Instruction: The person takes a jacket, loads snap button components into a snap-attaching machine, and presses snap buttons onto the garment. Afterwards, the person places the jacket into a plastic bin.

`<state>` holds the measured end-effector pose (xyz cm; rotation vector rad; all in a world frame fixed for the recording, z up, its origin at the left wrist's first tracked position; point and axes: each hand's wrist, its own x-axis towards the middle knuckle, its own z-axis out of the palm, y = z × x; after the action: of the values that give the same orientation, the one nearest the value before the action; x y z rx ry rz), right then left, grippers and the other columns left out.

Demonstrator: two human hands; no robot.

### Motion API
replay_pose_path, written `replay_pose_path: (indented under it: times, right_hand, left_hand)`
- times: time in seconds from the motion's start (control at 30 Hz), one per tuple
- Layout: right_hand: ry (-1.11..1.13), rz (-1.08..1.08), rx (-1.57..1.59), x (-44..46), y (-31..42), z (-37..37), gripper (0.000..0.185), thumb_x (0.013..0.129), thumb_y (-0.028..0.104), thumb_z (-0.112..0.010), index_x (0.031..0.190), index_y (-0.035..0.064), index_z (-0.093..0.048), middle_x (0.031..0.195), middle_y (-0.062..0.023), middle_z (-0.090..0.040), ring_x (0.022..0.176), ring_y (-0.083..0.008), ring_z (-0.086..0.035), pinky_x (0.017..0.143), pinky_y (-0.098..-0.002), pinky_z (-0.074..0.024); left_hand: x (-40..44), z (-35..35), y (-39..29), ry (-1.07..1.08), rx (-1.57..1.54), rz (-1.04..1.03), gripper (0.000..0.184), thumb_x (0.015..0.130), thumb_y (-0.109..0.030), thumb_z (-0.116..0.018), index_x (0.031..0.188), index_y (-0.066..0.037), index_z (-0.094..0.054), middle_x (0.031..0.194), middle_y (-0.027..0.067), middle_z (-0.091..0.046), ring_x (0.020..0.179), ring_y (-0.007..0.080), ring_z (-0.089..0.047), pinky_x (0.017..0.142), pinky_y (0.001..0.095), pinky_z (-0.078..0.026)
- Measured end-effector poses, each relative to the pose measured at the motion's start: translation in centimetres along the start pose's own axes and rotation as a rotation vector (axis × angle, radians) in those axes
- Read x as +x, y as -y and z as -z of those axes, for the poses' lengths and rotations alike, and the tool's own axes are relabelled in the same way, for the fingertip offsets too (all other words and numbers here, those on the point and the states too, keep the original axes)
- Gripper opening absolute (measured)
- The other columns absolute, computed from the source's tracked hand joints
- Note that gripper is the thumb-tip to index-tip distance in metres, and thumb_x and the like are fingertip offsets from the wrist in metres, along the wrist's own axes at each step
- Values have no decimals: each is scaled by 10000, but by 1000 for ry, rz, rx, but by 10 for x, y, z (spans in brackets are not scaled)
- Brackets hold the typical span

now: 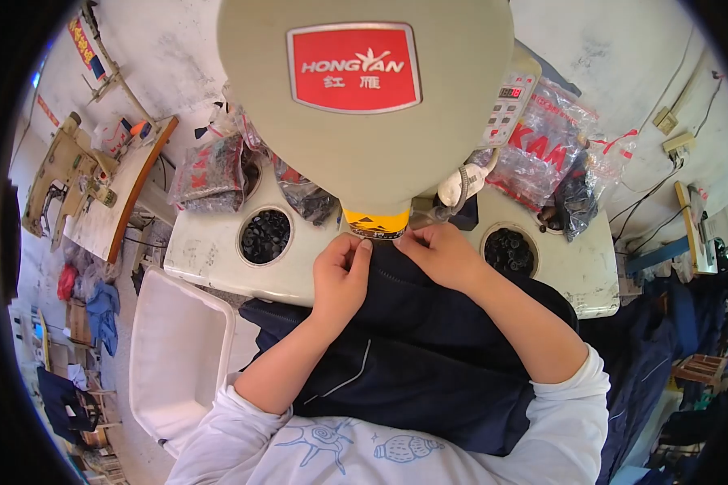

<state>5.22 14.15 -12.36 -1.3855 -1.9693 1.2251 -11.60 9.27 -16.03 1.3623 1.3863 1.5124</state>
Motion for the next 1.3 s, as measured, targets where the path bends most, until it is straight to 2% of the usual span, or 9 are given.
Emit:
replay_pose_path:
  times: [0.17,0.23,0.33,0.4,0.57,0.87,1.07,1.17,1.3]
  right_hand:
    - [166,106,-77,-33,30,12,297,890,296,-580,958,13,-638,795,-121,-644,711,-200,-607,662,-313,-468]
    - [169,107,-159,-46,43,27,296,888,297,-577,973,19,-632,827,-132,-648,752,-240,-618,691,-336,-478]
    - [42,157,-498,-51,22,74,228,844,235,-591,908,24,-646,854,-170,-648,788,-348,-617,693,-409,-485]
    - [-39,50,-718,-60,1,105,201,771,107,-649,940,-2,-648,753,-132,-635,663,-269,-609,626,-348,-478]
    - [-99,-37,-693,-69,-35,109,222,714,109,-702,915,23,-661,736,-133,-622,692,-281,-608,647,-372,-477]
    - [-213,60,-732,-57,-67,106,115,716,117,-690,794,40,-658,715,-136,-587,697,-313,-592,650,-395,-469]
    - [-309,36,-765,-61,-57,103,91,713,149,-684,768,78,-667,755,-115,-586,690,-300,-590,630,-401,-464]
    - [-288,43,-774,-66,-56,104,93,708,162,-688,760,86,-674,749,-102,-578,682,-290,-588,620,-399,-462]
    - [-284,6,-749,-63,-57,104,89,707,162,-686,754,87,-680,754,-98,-581,685,-283,-594,622,-389,-466]
  left_hand:
    - [-19,29,-2,195,-106,46,140,905,-104,-572,800,-12,-567,644,-45,-473,591,25,-409,518,188,-333]
    - [-10,60,-9,283,90,42,128,906,-120,-577,862,0,-594,702,-22,-517,633,48,-479,565,197,-388]
    - [32,111,14,-9,603,-165,115,831,-118,-639,914,-38,-637,805,50,-594,681,157,-585,622,285,-465]
    - [44,133,12,-8,903,-204,130,780,-120,-668,902,-78,-658,843,70,-609,723,217,-606,653,330,-483]
    - [51,142,23,141,1076,-187,114,743,-147,-670,856,-135,-681,845,46,-605,829,266,-588,679,383,-482]
    - [56,141,33,-22,1059,-351,70,753,-130,-666,812,-100,-687,799,52,-623,746,258,-604,642,360,-480]
    - [54,118,3,-165,874,-230,66,798,-133,-643,834,-88,-676,778,61,-621,620,222,-596,575,320,-467]
    - [60,105,5,-183,894,-293,93,803,-159,-631,864,-103,-673,770,60,-632,664,291,-608,582,368,-468]
    - [57,117,26,-171,827,-196,91,819,-109,-630,890,-59,-657,730,106,-655,610,217,-621,570,299,-470]
